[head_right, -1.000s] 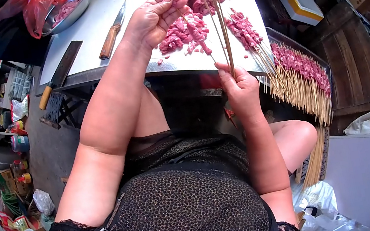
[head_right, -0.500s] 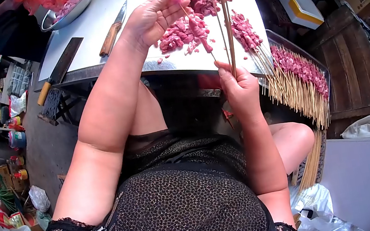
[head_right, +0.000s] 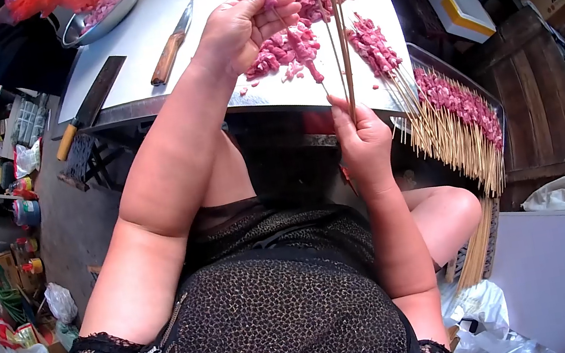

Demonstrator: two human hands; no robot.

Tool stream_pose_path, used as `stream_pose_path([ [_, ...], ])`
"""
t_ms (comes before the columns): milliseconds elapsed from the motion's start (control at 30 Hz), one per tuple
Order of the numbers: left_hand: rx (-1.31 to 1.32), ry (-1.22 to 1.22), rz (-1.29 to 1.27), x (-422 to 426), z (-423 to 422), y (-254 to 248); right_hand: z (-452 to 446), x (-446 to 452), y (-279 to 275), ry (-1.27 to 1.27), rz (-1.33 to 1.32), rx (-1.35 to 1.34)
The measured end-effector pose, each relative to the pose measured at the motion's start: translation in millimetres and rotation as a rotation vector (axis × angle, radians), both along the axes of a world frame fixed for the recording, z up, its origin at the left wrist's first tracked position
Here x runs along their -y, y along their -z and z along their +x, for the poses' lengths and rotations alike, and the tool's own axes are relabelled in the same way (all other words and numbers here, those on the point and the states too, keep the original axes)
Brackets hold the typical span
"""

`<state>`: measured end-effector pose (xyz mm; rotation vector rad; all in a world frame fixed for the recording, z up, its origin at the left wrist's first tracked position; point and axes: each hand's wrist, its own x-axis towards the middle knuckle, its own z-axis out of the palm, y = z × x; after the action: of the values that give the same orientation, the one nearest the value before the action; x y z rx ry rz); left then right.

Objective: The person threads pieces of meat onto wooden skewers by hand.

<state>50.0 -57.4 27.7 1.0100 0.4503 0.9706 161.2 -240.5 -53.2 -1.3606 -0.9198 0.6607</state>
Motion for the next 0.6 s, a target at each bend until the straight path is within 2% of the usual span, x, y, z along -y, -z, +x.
stream_pose_path([
  [200, 0.006, -0.003, -0.007, 2, 0, -2, -5, -3, -3, 0.027, -0.005, 0.104],
  [267, 0.003, -0.002, -0.019, 3, -1, -4, -5, -3, -5, -0.072, -0.021, -0.153],
  [300, 0.024, 0.017, -0.040, 4, -1, -4, -5, -3, -7, -0.072, -0.023, -0.151],
  [367, 0.048, 0.034, -0.062, 4, -3, -6, -4, -3, -14, -0.201, -0.109, -0.441],
  [400, 0.076, 0.083, -0.062, 3, -5, -6, -4, -2, -15, -0.201, -0.111, -0.440],
  [467, 0.107, 0.130, -0.062, 2, -6, -5, -2, -2, -17, -0.390, -0.121, -0.785],
  [533, 0.148, 0.181, -0.111, 1, -6, -6, -4, -1, -20, -0.379, -0.141, -0.831],
  [600, 0.170, 0.195, -0.090, 6, -7, -6, -4, -1, -20, -0.326, -0.128, -0.751],
])
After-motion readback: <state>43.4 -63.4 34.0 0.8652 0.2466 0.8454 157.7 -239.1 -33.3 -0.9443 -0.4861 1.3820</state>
